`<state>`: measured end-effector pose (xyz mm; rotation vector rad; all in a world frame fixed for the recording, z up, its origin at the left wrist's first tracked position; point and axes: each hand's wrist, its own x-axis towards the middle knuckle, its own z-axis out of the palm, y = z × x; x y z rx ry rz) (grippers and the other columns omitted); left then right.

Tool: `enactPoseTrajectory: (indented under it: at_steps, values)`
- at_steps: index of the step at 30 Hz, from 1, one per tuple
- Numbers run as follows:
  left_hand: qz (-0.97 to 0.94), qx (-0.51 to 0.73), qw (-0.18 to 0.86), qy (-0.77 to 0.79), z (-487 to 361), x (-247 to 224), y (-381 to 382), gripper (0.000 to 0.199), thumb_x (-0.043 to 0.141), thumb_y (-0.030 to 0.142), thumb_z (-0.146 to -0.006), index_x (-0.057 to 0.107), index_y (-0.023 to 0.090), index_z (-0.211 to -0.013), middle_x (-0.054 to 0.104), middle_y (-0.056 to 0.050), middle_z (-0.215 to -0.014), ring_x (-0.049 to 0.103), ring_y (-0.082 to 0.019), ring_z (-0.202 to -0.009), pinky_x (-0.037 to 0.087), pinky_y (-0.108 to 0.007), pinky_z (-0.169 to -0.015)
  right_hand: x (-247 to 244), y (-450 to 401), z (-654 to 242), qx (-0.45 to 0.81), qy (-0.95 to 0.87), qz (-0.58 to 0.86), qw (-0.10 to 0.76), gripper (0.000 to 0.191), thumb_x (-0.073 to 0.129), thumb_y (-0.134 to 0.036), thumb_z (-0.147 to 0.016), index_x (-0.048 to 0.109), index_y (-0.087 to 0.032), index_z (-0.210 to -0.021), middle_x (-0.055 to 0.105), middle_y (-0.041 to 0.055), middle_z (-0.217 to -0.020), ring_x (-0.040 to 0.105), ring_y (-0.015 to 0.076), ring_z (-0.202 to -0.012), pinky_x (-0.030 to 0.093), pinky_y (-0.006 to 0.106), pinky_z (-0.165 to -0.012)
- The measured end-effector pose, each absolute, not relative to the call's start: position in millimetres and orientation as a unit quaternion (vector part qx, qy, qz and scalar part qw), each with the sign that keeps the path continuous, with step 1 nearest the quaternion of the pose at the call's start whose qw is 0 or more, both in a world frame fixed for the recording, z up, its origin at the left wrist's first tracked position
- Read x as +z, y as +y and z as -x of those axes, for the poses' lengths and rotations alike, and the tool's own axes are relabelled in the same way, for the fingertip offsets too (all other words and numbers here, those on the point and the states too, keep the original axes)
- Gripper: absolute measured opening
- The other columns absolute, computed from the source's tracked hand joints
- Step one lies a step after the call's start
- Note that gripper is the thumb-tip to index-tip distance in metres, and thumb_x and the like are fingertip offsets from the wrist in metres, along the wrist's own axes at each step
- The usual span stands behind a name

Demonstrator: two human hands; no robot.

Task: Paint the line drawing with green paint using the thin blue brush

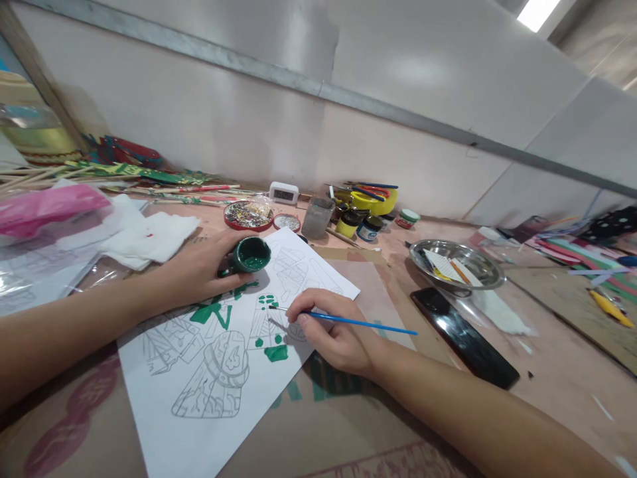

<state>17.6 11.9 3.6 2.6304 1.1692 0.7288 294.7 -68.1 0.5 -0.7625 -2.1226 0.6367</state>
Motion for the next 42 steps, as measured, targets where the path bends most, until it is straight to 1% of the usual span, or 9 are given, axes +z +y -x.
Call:
enactPoseTrajectory:
  at_steps: [9, 15, 22, 25, 28, 31, 35, 40, 42]
  values:
    - [-0.884, 0.235, 0.094, 0.392, -16, 4, 12, 0.066, 0.062, 0.047, -0.093, 0.039, 0.022, -0.15, 0.058, -0.015, -0.144, 0.06, -0.033, -0.125, 0.049, -0.047, -0.103, 19, -72, -301, 0.177, -0.846, 0.302, 0.402, 0.02, 0.051, -0.01, -0.093, 0.067, -0.022, -0.095, 0.074, 0.0056, -0.087, 0.071, 0.0207, -0.084, 0.058, 0.033, -0.076]
    - [-0.879, 0.244, 0.098, 0.398, -14, 4, 11, 0.065, 0.063, 0.047, -0.092, 0.041, 0.025, -0.149, 0.059, -0.014, -0.143, 0.061, -0.034, -0.125, 0.05, -0.05, -0.103, 34, -71, -321, 0.13, -0.822, 0.33, 0.445, 0.023, 0.054, -0.011, -0.096, 0.069, -0.027, -0.103, 0.072, 0.0047, -0.093, 0.067, 0.0213, -0.085, 0.056, 0.033, -0.072]
    - [-0.876, 0.253, 0.114, 0.395, -14, 3, 9, 0.063, 0.066, 0.043, -0.091, 0.042, 0.025, -0.146, 0.058, -0.015, -0.145, 0.061, -0.033, -0.126, 0.049, -0.053, -0.104, 31, -66, -329, 0.129, -0.846, 0.345, 0.386, 0.017, 0.056, -0.015, -0.095, 0.07, -0.025, -0.1, 0.073, 0.006, -0.092, 0.068, 0.023, -0.084, 0.058, 0.034, -0.07]
    - [-0.878, 0.254, 0.115, 0.39, -13, 3, 10, 0.061, 0.066, 0.042, -0.091, 0.043, 0.025, -0.145, 0.057, -0.015, -0.145, 0.059, -0.033, -0.128, 0.049, -0.053, -0.105, 36, -63, -319, 0.117, -0.854, 0.333, 0.382, 0.017, 0.057, -0.015, -0.094, 0.07, -0.025, -0.099, 0.074, 0.0058, -0.09, 0.07, 0.0233, -0.084, 0.06, 0.036, -0.074]
    - [-0.882, 0.25, 0.115, 0.383, -13, 2, 9, 0.06, 0.065, 0.039, -0.091, 0.042, 0.025, -0.145, 0.055, -0.014, -0.147, 0.058, -0.032, -0.129, 0.049, -0.053, -0.107, 40, -55, -296, 0.1, -0.855, 0.316, 0.398, 0.019, 0.058, -0.011, -0.092, 0.068, -0.025, -0.1, 0.076, 0.0042, -0.088, 0.072, 0.0207, -0.082, 0.06, 0.032, -0.073]
    - [-0.882, 0.255, 0.114, 0.379, -12, 3, 9, 0.061, 0.065, 0.037, -0.091, 0.041, 0.026, -0.146, 0.051, -0.013, -0.151, 0.058, -0.033, -0.131, 0.048, -0.052, -0.108, 33, -42, -271, 0.105, -0.838, 0.275, 0.46, 0.016, 0.059, -0.009, -0.09, 0.064, -0.023, -0.094, 0.076, 0.003, -0.085, 0.073, 0.0178, -0.077, 0.06, 0.028, -0.069]
    - [-0.887, 0.252, 0.11, 0.372, -12, 3, 8, 0.062, 0.066, 0.035, -0.091, 0.041, 0.028, -0.147, 0.052, -0.012, -0.15, 0.057, -0.032, -0.132, 0.048, -0.051, -0.109, 10, -30, -255, 0.136, -0.787, 0.265, 0.54, 0.015, 0.057, -0.009, -0.092, 0.063, -0.022, -0.093, 0.073, 0.0031, -0.085, 0.073, 0.0181, -0.079, 0.061, 0.03, -0.073]
    - [-0.892, 0.237, 0.109, 0.37, -12, 5, 7, 0.062, 0.066, 0.032, -0.09, 0.041, 0.029, -0.148, 0.053, -0.011, -0.148, 0.058, -0.031, -0.13, 0.05, -0.048, -0.107, -3, -33, -259, 0.152, -0.822, 0.245, 0.491, 0.02, 0.049, -0.011, -0.094, 0.064, -0.021, -0.102, 0.073, 0.0082, -0.096, 0.071, 0.0212, -0.092, 0.059, 0.034, -0.08]
    - [-0.891, 0.237, 0.109, 0.37, -12, 5, 7, 0.063, 0.066, 0.031, -0.089, 0.042, 0.029, -0.148, 0.052, -0.011, -0.149, 0.058, -0.032, -0.13, 0.05, -0.048, -0.107, -3, -33, -259, 0.138, -0.828, 0.248, 0.484, 0.02, 0.049, -0.011, -0.093, 0.063, -0.021, -0.102, 0.072, 0.0076, -0.095, 0.07, 0.0204, -0.09, 0.058, 0.033, -0.079]
